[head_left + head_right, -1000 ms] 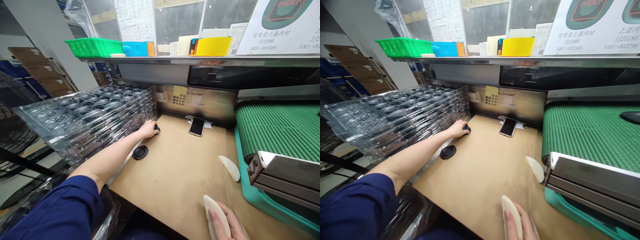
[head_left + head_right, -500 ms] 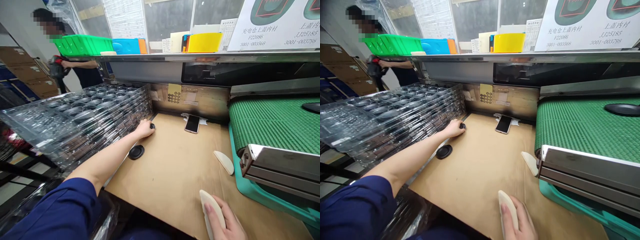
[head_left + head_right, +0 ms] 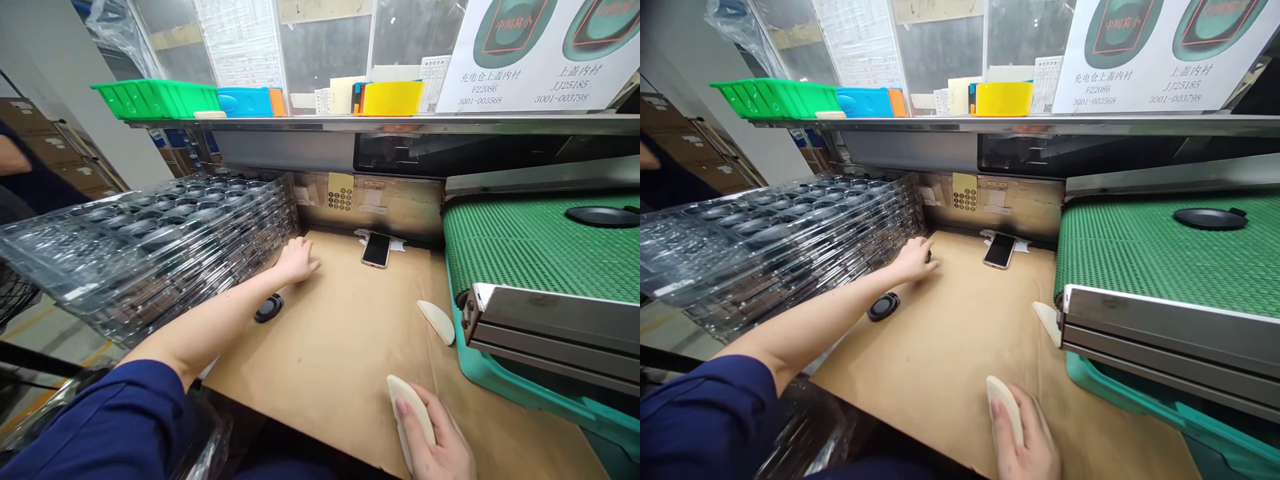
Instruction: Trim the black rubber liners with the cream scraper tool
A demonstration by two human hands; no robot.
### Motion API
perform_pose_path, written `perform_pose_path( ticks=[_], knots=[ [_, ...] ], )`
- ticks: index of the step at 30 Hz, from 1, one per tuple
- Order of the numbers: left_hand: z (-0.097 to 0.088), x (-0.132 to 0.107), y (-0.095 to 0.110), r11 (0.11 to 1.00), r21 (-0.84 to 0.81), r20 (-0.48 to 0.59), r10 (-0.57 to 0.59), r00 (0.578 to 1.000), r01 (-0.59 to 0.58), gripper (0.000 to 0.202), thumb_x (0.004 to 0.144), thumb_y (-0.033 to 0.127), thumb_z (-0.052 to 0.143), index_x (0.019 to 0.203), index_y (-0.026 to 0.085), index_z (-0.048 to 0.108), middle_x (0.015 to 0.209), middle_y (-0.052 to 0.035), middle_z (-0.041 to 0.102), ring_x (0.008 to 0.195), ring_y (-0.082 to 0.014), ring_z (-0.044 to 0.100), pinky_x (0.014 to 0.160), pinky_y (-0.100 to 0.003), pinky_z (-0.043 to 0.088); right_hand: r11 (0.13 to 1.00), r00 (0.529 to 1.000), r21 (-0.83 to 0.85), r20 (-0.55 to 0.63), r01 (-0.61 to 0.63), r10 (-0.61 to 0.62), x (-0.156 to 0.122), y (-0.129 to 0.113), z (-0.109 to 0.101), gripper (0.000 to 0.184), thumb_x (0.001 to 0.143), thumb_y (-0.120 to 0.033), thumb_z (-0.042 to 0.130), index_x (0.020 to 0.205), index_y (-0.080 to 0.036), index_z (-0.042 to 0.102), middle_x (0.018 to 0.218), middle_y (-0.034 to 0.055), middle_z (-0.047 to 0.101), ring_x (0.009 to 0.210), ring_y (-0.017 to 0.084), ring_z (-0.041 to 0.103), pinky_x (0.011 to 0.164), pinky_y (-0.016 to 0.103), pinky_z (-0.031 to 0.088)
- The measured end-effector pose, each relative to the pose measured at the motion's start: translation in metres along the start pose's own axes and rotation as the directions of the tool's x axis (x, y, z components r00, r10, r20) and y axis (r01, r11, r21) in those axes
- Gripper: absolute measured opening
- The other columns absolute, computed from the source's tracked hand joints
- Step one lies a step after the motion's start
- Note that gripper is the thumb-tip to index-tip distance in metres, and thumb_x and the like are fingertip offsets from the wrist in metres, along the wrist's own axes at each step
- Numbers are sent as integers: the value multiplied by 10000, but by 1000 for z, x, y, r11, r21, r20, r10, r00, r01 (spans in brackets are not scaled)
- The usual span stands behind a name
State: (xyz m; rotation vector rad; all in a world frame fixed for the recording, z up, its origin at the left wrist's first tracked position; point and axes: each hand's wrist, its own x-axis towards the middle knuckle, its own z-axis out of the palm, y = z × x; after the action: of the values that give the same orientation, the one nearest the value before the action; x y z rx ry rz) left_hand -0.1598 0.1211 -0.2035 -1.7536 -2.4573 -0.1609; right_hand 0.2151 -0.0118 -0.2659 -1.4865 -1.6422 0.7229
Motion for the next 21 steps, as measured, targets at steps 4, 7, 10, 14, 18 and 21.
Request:
perform_pose_path(
  ticks=[4,7,10,14,18,21],
  knots=[
    [-11,8,26,996,17,31,88,996,-89,463,956,428,620,1347,185,571,1404,-125,564,1248,-278,577,1039,-531,499,997,998,50,15,57,-58,0,-1,-1,490,930,-691,517,1009,-256,728,979,42,775,848,223,730,778,267,579],
    [-13,18,20,998,57,97,35,995,-40,427,956,407,626,1312,175,592,1363,-121,590,1206,-264,602,1010,-511,522,993,995,84,51,83,-87,1,0,-4,446,956,-640,517,1027,-250,722,988,47,771,859,218,725,773,263,572],
    [-10,24,-5,995,84,170,-60,984,46,408,958,400,626,1297,173,598,1327,-116,609,1160,-248,624,972,-481,547,988,990,113,80,108,-117,1,0,-7,421,970,-607,515,1031,-245,722,995,58,766,872,225,721,764,273,568],
    [-2,21,-40,991,77,221,-122,968,108,408,960,405,623,1297,176,598,1317,-114,614,1143,-241,631,958,-467,555,985,989,135,82,108,-120,0,0,-7,380,968,-591,525,1030,-270,718,1000,38,764,886,220,722,800,278,565],
    [11,17,-55,992,52,186,-125,975,117,450,959,411,622,1340,176,572,1362,-124,588,1185,-260,613,984,-497,540,981,989,152,69,121,-133,0,1,-6,397,961,-613,523,1024,-271,715,981,35,766,864,222,724,803,285,569],
    [20,19,-55,994,32,173,-105,979,101,446,958,408,624,1335,175,575,1358,-123,591,1184,-259,614,984,-497,540,979,989,156,57,130,-140,1,1,-5,398,966,-613,518,1012,-271,716,970,29,765,850,209,725,790,270,568]
  ],
)
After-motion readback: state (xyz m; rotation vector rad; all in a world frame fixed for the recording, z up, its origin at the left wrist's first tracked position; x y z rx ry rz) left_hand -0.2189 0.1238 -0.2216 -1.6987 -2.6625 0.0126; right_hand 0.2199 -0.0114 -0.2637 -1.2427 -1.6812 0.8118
